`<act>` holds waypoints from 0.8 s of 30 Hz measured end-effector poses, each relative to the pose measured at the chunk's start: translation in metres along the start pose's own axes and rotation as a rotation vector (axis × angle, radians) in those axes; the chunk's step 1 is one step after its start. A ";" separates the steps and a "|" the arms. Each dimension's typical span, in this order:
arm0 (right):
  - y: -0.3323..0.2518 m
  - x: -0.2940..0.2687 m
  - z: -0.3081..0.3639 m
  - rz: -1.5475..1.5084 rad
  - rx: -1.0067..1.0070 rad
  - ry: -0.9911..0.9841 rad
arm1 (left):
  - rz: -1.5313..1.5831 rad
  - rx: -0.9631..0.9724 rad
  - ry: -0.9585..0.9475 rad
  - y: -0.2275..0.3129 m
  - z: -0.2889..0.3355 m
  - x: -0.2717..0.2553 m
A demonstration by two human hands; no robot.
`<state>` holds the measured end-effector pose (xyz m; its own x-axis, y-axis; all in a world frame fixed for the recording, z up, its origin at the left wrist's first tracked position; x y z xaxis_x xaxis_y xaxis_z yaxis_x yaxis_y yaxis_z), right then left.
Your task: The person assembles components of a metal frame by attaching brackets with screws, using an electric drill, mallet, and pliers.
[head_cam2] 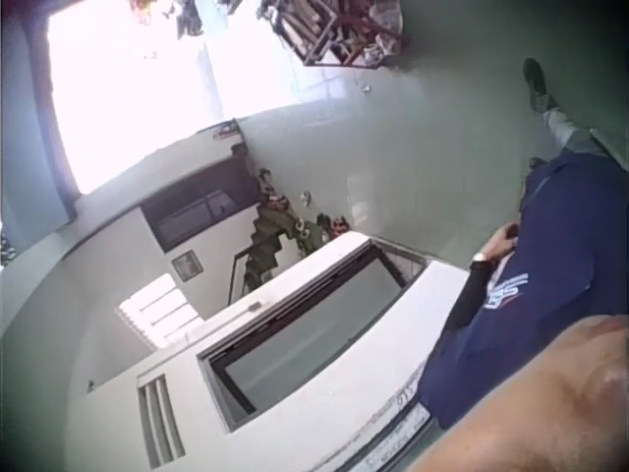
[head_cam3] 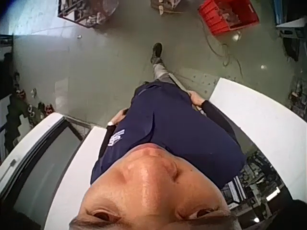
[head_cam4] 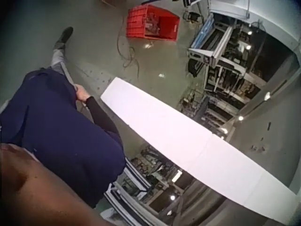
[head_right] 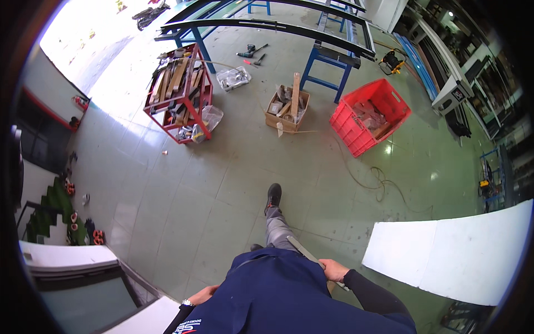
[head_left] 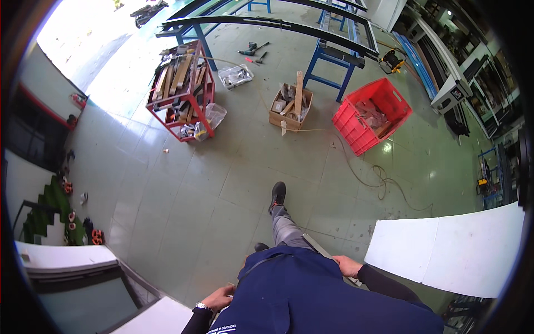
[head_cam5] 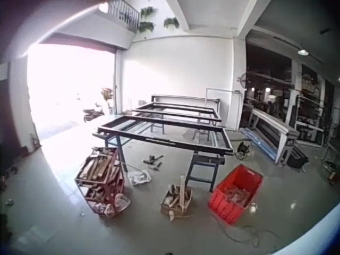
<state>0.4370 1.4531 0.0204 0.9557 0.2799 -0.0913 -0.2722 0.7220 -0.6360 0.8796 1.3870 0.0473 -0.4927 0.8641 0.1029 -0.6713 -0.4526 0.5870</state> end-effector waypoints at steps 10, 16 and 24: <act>-0.127 -0.138 -0.158 -0.603 0.053 -0.132 | 0.050 0.180 0.957 0.216 -0.123 -0.274; -0.295 -0.282 -0.251 0.068 -0.182 0.372 | 0.091 0.122 0.807 0.258 -0.218 -0.362; -0.526 -0.306 -0.411 0.252 -0.420 0.305 | 0.394 -0.276 0.558 0.265 -0.325 -0.399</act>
<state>0.3335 0.7278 0.0683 0.8729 0.1704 -0.4571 -0.4877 0.3263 -0.8098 0.7180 0.8510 -0.0992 -0.8854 0.4182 -0.2030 -0.4647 -0.8093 0.3594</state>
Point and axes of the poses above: each hand's wrist, its own z-axis away from the middle knuckle, its own x-axis out of the palm, y = z × x, the point moved 9 cm from there along -z, towards the middle knuckle, and after that the axes turned 7 degrees about -z, right-handed, at the moved point
